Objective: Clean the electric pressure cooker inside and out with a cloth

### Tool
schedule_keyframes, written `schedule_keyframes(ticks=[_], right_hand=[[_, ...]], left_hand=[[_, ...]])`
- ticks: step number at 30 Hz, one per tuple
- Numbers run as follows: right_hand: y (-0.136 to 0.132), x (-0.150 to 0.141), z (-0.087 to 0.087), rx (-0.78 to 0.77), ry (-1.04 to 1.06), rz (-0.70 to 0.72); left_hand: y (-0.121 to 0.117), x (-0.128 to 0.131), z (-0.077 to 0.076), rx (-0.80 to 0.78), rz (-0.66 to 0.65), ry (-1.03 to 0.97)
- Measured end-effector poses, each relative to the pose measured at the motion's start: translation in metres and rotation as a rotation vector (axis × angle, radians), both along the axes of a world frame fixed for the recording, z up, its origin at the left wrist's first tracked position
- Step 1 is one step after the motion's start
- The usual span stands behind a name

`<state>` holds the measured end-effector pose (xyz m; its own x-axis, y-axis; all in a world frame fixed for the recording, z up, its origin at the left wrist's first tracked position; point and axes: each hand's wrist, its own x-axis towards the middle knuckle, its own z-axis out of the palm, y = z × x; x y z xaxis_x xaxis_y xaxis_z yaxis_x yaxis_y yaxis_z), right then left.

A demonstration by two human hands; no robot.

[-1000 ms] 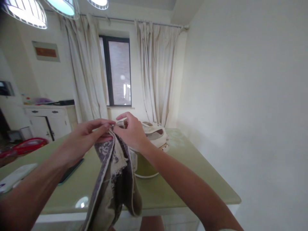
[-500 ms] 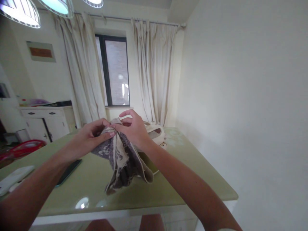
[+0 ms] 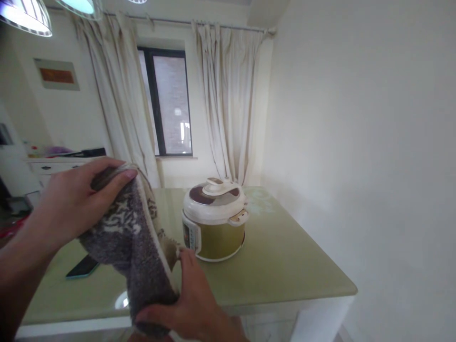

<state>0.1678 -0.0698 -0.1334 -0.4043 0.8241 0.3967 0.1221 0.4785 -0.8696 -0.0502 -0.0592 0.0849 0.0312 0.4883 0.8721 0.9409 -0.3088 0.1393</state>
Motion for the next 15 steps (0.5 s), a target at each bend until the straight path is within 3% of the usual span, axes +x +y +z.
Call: schedule_keyframes(ticks=[2,4,9,12,15], right_hand=[[0.000,-0.007,-0.021,-0.039,-0.001,0.035],[0.002,-0.014,-0.030,-0.048,-0.004,0.065],[0.007,-0.029,-0.025,-0.113,0.061,0.116],[0.005,-0.038,-0.029,-0.246,0.079,0.130],[0.004,-0.042,-0.043,-0.389,0.059,0.283]], left_hand=[[-0.006,-0.002,0.006,0.009,-0.046,-0.001],[-0.013,-0.005,0.012,0.002,-0.130,-0.023],[-0.025,-0.016,0.023,-0.058,-0.294,-0.095],[-0.027,-0.024,0.024,-0.049,-0.272,-0.050],[-0.026,-0.036,0.021,-0.064,-0.263,-0.038]])
